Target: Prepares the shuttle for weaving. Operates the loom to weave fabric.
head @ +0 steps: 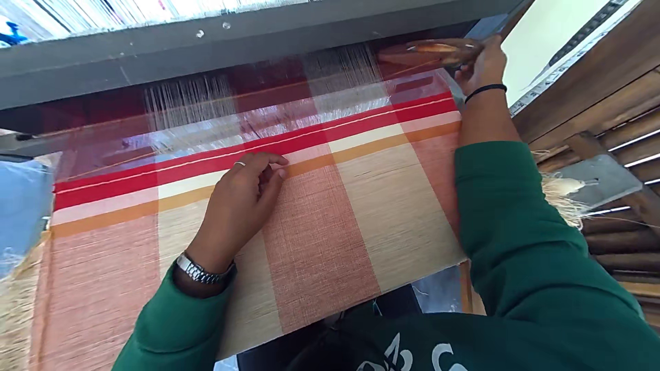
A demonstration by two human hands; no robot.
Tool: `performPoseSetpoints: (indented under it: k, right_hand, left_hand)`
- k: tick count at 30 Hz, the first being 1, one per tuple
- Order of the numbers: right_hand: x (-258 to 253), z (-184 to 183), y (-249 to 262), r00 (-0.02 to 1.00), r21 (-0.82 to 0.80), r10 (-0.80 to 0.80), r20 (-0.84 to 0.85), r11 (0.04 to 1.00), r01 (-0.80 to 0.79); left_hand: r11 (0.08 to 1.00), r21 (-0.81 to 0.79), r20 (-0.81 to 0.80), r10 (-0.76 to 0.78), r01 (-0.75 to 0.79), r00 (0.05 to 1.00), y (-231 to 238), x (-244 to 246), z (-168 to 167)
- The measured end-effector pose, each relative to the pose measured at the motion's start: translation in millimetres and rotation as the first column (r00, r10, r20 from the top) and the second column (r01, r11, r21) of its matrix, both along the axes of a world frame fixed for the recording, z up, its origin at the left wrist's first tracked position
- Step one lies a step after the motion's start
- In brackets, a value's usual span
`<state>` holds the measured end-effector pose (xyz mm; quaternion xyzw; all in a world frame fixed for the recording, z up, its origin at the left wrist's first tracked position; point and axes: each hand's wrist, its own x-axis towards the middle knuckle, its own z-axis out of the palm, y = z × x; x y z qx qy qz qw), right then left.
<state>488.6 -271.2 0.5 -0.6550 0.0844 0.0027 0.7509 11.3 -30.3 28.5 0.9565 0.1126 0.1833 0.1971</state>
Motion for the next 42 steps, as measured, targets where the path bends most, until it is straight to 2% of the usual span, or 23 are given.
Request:
performPoseSetpoints:
  k: [2,5,9,12,15,17,20,23,24,26,28,30,33,36,37,39,41,42]
  right_hand:
    - [-4,-1,-8,0.996,0.093,-0.084,-0.018,0.992,0.085]
    - [-6,0,-6,1.000,0.228,-0.008,-0.009,0.974,0.010]
    - [-14,3,-3,1.000,0.201,0.004,0.028,0.979,-0.010]
    - [-23,9,-30,0.993,0.176,-0.075,0.096,0.983,0.058]
    - [-29,7,-85,0.975,0.182,-0.172,0.138,0.973,0.145]
    - [-35,5,-119,0.959,0.241,-0.250,0.135,0.947,0.213]
    - [-55,16,-136,0.907,0.371,-0.387,0.165,0.877,0.306]
    - [-78,34,-131,0.891,0.481,-0.405,0.203,0.834,0.270]
    - [-82,40,-125,0.906,0.504,-0.372,0.200,0.833,0.231]
    - [-88,48,-111,0.956,0.497,-0.205,0.210,0.864,0.076]
    - [-92,55,-92,0.966,0.376,0.003,0.259,0.921,-0.104]
    - [-104,62,-68,0.933,0.200,0.200,0.300,0.943,-0.267]
    - [-134,68,-30,0.856,-0.010,0.436,0.279,0.892,-0.451]
    - [-178,66,3,0.751,-0.123,0.617,0.236,0.785,-0.607]
    - [-194,64,9,0.705,-0.162,0.670,0.231,0.741,-0.652]
    - [-218,58,17,0.642,-0.194,0.735,0.218,0.677,-0.709]
    - [-234,54,30,0.633,-0.217,0.752,0.184,0.659,-0.720]
    - [-242,54,37,0.638,-0.223,0.753,0.163,0.658,-0.720]
  left_hand:
    - [1.000,0.001,-0.011,0.012,-0.012,1.000,-1,0,0]
    - [1.000,-0.005,-0.020,0.020,-0.020,1.000,-1,0,0]
    - [0.998,-0.053,-0.026,0.018,-0.019,1.000,2,-2,0]
    - [0.998,-0.067,-0.019,0.016,-0.018,1.000,3,-3,0]
    - [0.999,-0.051,-0.021,0.009,-0.010,1.000,-4,-9,0]
    - [0.999,-0.040,-0.037,0.007,-0.009,0.999,-9,-13,1]
    - [1.000,-0.014,-0.082,0.021,-0.022,0.996,-6,-1,0]
    - [1.000,-0.007,-0.051,-0.009,0.009,0.999,-13,-8,6]
    - [1.000,0.001,-0.049,-0.008,0.008,0.999,-14,-10,7]
    - [1.000,0.020,-0.050,-0.001,0.002,0.999,-15,-11,7]
    - [0.999,0.033,-0.054,0.004,-0.002,0.999,-16,-11,8]
    - [0.999,0.034,-0.066,0.011,-0.009,0.998,-14,-8,5]
    - [0.999,0.031,-0.094,0.040,-0.038,0.995,-7,0,-2]
    - [0.997,0.013,-0.063,0.071,-0.070,0.995,-8,0,-3]
    - [0.996,-0.025,-0.022,0.087,-0.088,0.996,-9,0,-2]
    - [0.975,-0.212,0.087,0.090,-0.070,0.992,-13,1,0]
    - [0.907,-0.421,0.149,0.044,0.023,0.988,-25,0,9]
    - [0.877,-0.475,0.160,0.008,0.070,0.987,-35,-3,13]
